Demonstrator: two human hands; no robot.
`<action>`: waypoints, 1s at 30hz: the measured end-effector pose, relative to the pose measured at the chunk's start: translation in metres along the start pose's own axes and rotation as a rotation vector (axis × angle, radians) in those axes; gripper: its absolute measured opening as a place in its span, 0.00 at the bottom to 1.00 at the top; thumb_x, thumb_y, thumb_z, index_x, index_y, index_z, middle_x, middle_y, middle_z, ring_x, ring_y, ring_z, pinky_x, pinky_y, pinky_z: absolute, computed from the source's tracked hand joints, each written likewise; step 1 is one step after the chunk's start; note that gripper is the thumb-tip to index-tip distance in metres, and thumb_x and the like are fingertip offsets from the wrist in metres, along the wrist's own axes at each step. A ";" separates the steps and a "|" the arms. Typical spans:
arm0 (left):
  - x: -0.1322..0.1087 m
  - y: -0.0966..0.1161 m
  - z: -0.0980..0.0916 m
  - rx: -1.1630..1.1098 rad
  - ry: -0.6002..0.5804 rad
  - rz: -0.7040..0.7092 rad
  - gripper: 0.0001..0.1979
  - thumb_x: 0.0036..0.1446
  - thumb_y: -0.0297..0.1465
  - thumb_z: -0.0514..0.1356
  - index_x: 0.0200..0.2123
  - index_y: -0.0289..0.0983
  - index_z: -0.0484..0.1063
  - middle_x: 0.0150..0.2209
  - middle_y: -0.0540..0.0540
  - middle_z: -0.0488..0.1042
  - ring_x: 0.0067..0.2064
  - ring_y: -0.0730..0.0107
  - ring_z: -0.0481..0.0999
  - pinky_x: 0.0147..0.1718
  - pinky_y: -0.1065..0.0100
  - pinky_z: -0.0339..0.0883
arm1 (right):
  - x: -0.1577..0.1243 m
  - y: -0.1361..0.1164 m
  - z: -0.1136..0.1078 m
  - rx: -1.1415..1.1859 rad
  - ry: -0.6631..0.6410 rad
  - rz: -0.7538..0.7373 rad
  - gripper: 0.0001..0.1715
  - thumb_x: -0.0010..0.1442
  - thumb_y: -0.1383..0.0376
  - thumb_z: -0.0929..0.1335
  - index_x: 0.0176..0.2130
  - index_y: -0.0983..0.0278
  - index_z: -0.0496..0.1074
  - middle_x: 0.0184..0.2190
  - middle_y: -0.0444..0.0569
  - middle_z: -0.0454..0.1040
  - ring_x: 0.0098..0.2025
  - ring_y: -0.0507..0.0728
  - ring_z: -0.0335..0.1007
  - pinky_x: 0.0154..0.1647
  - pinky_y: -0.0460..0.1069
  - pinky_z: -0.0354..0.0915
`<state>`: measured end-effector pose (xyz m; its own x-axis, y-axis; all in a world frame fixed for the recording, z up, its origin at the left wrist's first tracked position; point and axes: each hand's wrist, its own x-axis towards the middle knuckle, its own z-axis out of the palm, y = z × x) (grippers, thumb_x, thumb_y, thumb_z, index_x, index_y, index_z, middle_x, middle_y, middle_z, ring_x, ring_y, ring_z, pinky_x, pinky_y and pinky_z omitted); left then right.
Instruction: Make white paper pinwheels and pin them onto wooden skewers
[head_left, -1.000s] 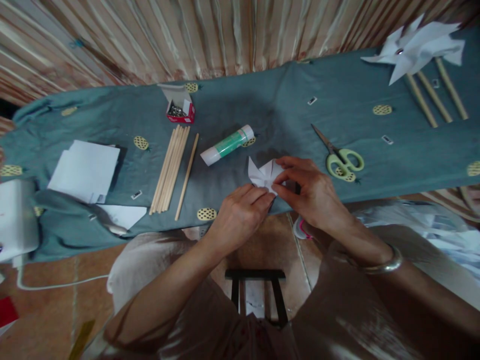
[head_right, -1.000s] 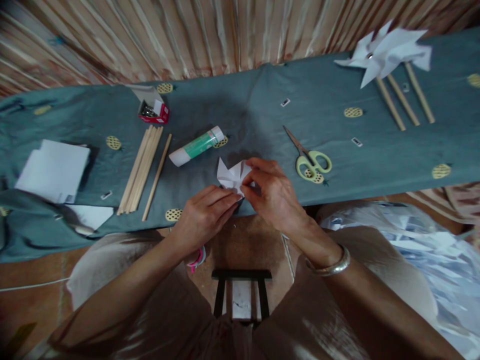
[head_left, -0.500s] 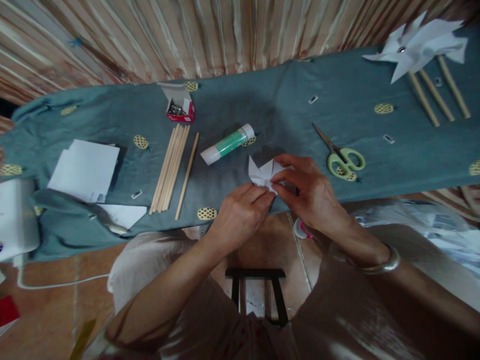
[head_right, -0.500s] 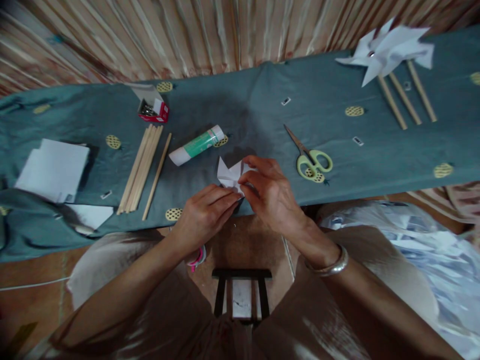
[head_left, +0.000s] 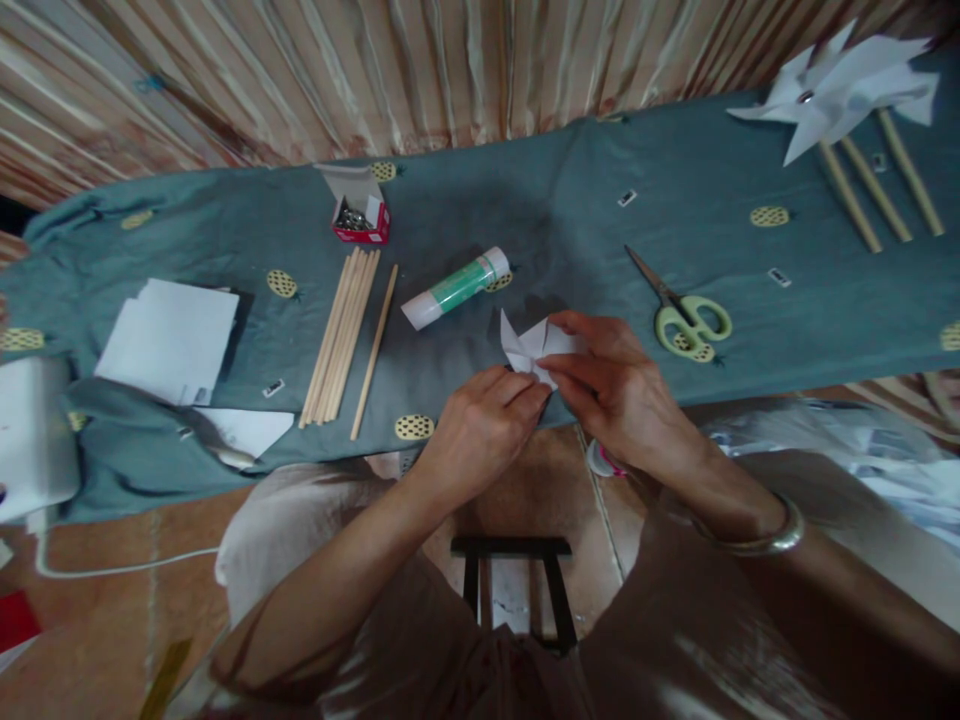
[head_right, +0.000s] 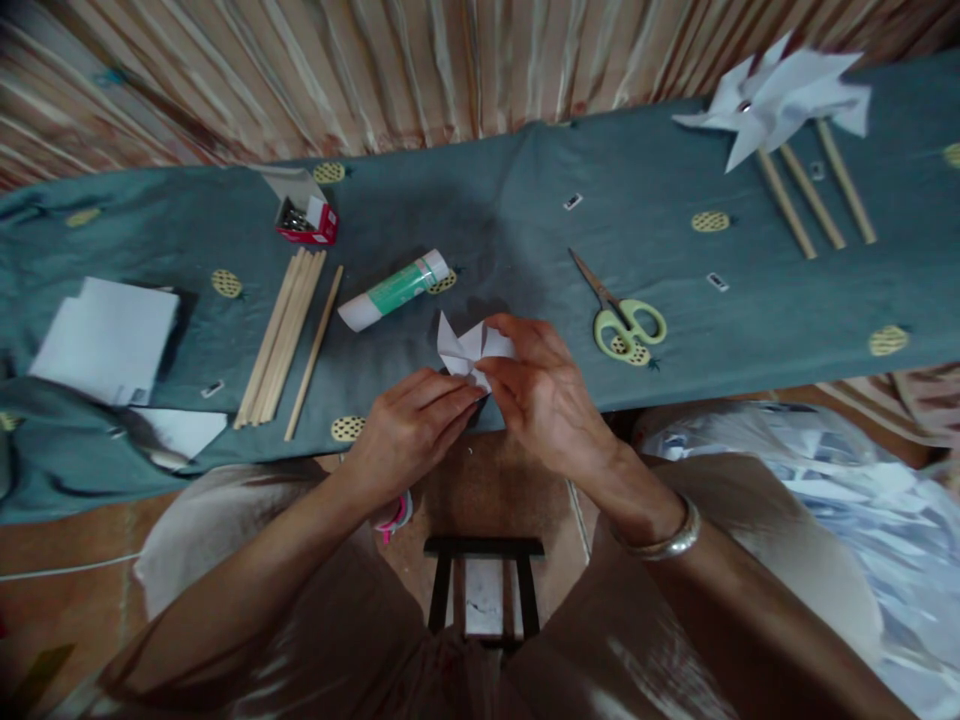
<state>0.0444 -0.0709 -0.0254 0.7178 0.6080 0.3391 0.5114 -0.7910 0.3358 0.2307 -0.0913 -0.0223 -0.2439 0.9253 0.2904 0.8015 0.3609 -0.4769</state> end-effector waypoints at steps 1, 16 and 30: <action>0.000 0.000 0.000 0.001 -0.002 0.002 0.09 0.65 0.26 0.55 0.41 0.31 0.74 0.38 0.42 0.78 0.39 0.65 0.76 0.40 0.65 0.74 | -0.002 0.000 0.000 0.002 0.001 -0.007 0.15 0.63 0.69 0.63 0.43 0.64 0.78 0.57 0.60 0.70 0.59 0.66 0.65 0.59 0.63 0.65; 0.000 -0.001 0.001 -0.056 0.001 -0.009 0.08 0.64 0.29 0.57 0.41 0.31 0.74 0.39 0.41 0.78 0.41 0.64 0.76 0.41 0.63 0.74 | -0.009 0.007 0.007 0.033 -0.008 0.022 0.22 0.59 0.74 0.60 0.45 0.56 0.75 0.66 0.48 0.60 0.72 0.64 0.44 0.64 0.71 0.55; 0.000 -0.001 0.002 -0.034 0.010 -0.003 0.08 0.64 0.27 0.56 0.42 0.31 0.74 0.38 0.42 0.77 0.40 0.64 0.75 0.41 0.64 0.74 | -0.005 0.011 0.004 0.151 0.046 0.081 0.22 0.60 0.75 0.61 0.43 0.54 0.78 0.62 0.47 0.66 0.69 0.64 0.52 0.64 0.69 0.57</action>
<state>0.0442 -0.0699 -0.0273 0.7113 0.6116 0.3466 0.4976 -0.7863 0.3664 0.2388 -0.0919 -0.0320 -0.1533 0.9471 0.2820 0.7252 0.3017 -0.6189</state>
